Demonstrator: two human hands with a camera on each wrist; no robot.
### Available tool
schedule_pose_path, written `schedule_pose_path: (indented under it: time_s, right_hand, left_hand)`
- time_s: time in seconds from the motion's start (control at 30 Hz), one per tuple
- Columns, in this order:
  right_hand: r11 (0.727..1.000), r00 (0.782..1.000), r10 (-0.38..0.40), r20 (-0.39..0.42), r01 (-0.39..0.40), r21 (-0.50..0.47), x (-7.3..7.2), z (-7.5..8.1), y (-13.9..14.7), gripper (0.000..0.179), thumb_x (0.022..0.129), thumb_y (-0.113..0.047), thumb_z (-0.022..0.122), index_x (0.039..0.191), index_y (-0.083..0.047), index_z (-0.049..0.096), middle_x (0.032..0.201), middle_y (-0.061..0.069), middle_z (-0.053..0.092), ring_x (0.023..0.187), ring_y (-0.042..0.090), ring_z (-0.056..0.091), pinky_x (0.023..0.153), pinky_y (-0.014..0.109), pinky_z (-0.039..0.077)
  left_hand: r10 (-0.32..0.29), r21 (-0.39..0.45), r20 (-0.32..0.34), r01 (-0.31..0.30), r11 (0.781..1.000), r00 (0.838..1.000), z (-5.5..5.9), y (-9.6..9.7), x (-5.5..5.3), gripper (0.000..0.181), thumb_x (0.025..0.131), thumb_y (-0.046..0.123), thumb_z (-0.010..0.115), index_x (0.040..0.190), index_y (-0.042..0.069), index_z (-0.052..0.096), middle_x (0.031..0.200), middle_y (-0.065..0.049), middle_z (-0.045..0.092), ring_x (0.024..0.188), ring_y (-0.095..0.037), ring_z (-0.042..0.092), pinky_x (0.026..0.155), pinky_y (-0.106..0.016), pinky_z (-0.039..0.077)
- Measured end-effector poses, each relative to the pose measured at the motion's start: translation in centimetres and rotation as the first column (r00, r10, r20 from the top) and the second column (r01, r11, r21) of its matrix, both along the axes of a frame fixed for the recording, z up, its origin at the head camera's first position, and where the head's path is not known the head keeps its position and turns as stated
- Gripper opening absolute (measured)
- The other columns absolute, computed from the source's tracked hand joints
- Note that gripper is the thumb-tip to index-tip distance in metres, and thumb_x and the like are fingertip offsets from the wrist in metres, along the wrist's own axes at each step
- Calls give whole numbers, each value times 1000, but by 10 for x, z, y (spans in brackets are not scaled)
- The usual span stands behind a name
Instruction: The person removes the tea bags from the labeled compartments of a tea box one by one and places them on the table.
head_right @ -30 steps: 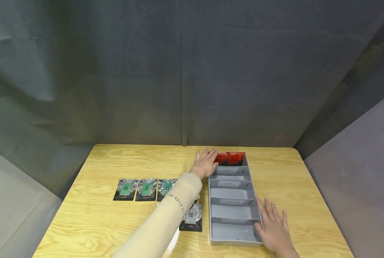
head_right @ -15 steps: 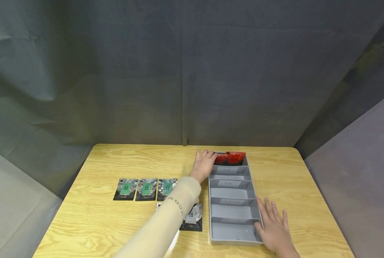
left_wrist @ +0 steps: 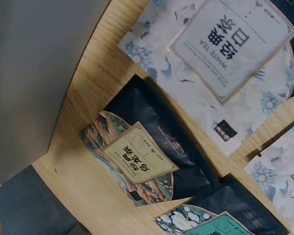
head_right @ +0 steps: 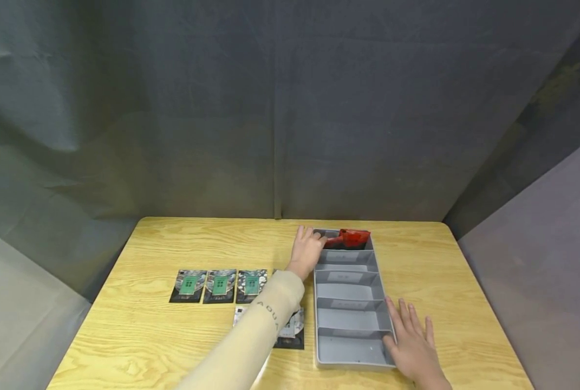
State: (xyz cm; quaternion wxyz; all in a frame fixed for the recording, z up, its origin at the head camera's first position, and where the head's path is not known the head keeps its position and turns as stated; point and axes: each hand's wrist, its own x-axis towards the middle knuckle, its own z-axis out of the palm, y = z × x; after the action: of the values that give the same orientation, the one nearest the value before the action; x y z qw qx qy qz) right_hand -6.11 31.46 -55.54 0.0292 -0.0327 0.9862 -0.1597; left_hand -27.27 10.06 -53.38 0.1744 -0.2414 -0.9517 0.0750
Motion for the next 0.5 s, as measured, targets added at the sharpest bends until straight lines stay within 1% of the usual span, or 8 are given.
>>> schedule_pose_path:
  time_s: [0.13, 0.3, 0.37, 0.5]
  right_hand:
    - [1000, 1000, 7, -27, -7, 2, 0, -1, 0, 70, 93, -29, 42, 148, -22, -1, 150, 20, 6, 138, 33, -8, 99, 49, -25]
    - [1000, 999, 10, -49, -9, 10, 0, -1, 0, 70, 93, -28, 43, 148, -22, 0, 150, 20, 7, 138, 27, -13, 99, 49, -24]
    - [1000, 999, 8, -45, -8, 10, 0, -1, 0, 71, 93, -28, 43, 148, -23, -1, 150, 21, 8, 138, 31, -10, 99, 49, -24]
    - [1000, 1000, 4, -24, -3, 6, -2, 0, 1, 71, 93, -29, 42, 148, -23, -2, 150, 21, 8, 137, 40, 2, 99, 49, -25]
  left_hand:
    - [-14, -7, -41, 13, 1000, 999, -1, -1, 2, 22, 88, 21, 54, 101, 31, 68, 95, 14, 65, 104, -14, 46, 101, -40, 21]
    - [-43, 10, -90, 44, 999, 995, -3, -3, 2, 23, 88, 20, 53, 101, 30, 68, 96, 13, 65, 104, -14, 46, 101, -40, 22]
    - [-57, 25, -118, 60, 998, 991, -3, -4, 2, 23, 87, 20, 52, 102, 30, 67, 96, 12, 64, 103, -13, 46, 101, -39, 23]
    - [-79, 60, -163, 90, 994, 983, -4, -8, 1, 24, 88, 20, 53, 107, 29, 63, 100, 12, 61, 102, -12, 46, 99, -36, 26]
